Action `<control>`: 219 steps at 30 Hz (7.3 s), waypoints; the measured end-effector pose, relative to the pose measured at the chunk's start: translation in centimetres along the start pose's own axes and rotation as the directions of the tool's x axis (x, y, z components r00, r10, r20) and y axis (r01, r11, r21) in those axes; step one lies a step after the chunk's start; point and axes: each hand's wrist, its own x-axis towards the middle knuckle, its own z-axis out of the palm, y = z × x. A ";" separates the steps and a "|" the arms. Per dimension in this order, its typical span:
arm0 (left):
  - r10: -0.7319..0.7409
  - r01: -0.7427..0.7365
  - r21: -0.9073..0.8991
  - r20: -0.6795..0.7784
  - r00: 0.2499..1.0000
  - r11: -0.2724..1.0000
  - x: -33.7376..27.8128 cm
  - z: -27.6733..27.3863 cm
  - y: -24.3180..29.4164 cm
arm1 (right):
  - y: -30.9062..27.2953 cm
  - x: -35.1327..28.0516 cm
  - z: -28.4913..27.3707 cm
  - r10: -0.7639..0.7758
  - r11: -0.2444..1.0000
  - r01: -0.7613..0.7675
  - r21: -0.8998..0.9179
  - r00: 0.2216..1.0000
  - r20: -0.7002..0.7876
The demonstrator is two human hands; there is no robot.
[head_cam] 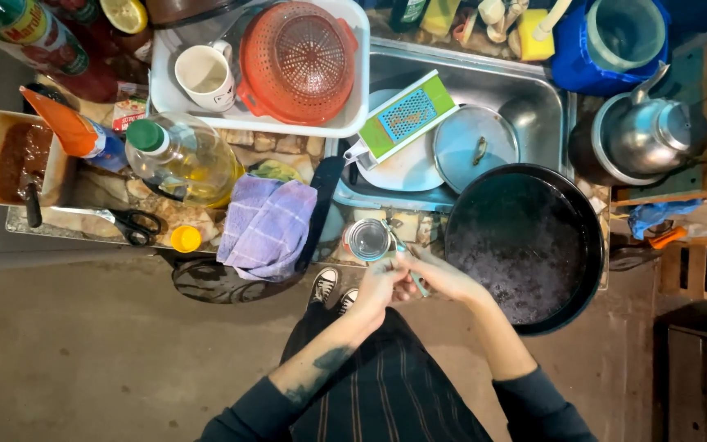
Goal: Open a can of tomato paste and mash tomatoes in a bowl to prepare a sauce.
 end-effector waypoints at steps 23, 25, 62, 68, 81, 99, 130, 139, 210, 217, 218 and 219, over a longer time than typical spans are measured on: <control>-0.029 0.025 -0.225 -0.015 0.999 0.974 1.6 -0.9 -0.8 | 2.3 0.0 5.2 -0.048 0.788 -0.340 -0.514 0.797 -0.602; -0.027 0.028 -0.193 0.004 1.000 0.981 1.5 -1.1 -0.7 | 2.1 0.1 5.6 -0.101 0.764 -0.330 -0.554 0.787 -0.609; 0.267 -0.243 0.382 -0.011 0.964 0.892 1.2 -4.0 -2.8 | 2.8 -0.1 7.3 -0.197 0.772 -0.315 -0.552 0.707 -0.679; 0.213 -0.176 0.309 -0.090 0.973 0.935 1.0 -4.5 -4.9 | 0.9 1.3 2.9 -0.733 0.533 0.127 -0.836 0.564 -0.381; 0.483 -0.312 0.676 -0.074 0.872 0.667 -1.1 -5.0 -2.2 | 5.6 8.7 4.7 -0.821 0.512 0.178 -0.840 0.390 -0.417; 0.424 -0.272 0.807 0.030 0.905 0.524 -1.7 -4.6 2.5 | 6.0 6.9 2.9 -0.888 0.424 0.127 -0.897 0.251 -0.384; 0.315 -0.190 0.733 -0.036 0.948 0.654 0.3 -7.5 0.6 | 5.4 8.3 -0.6 -0.974 0.029 0.144 -0.989 0.227 0.004; 0.378 -0.212 0.760 -0.048 0.925 0.615 0.4 -6.8 -0.8 | 6.2 10.5 5.7 -0.623 0.775 0.163 -0.611 0.360 -0.695; 0.438 -0.201 0.843 -0.044 0.898 0.498 -0.9 -7.6 0.2 | 7.8 14.6 7.0 0.164 0.738 0.159 0.656 0.900 -0.403; 0.338 -0.142 0.828 -0.061 0.939 0.543 0.1 -8.0 -0.5 | 1.9 6.4 6.7 0.070 0.995 0.005 0.099 0.673 -0.736; 0.341 -0.167 0.814 -0.040 0.939 0.557 -0.5 -8.1 -0.5 | 1.4 4.9 7.3 -0.213 0.977 0.107 -0.185 0.533 -0.819; 0.343 -0.192 0.799 -0.019 0.939 0.570 -1.1 -8.1 -0.6 | 1.0 3.5 7.7 -0.488 0.872 0.157 -0.464 0.357 -0.796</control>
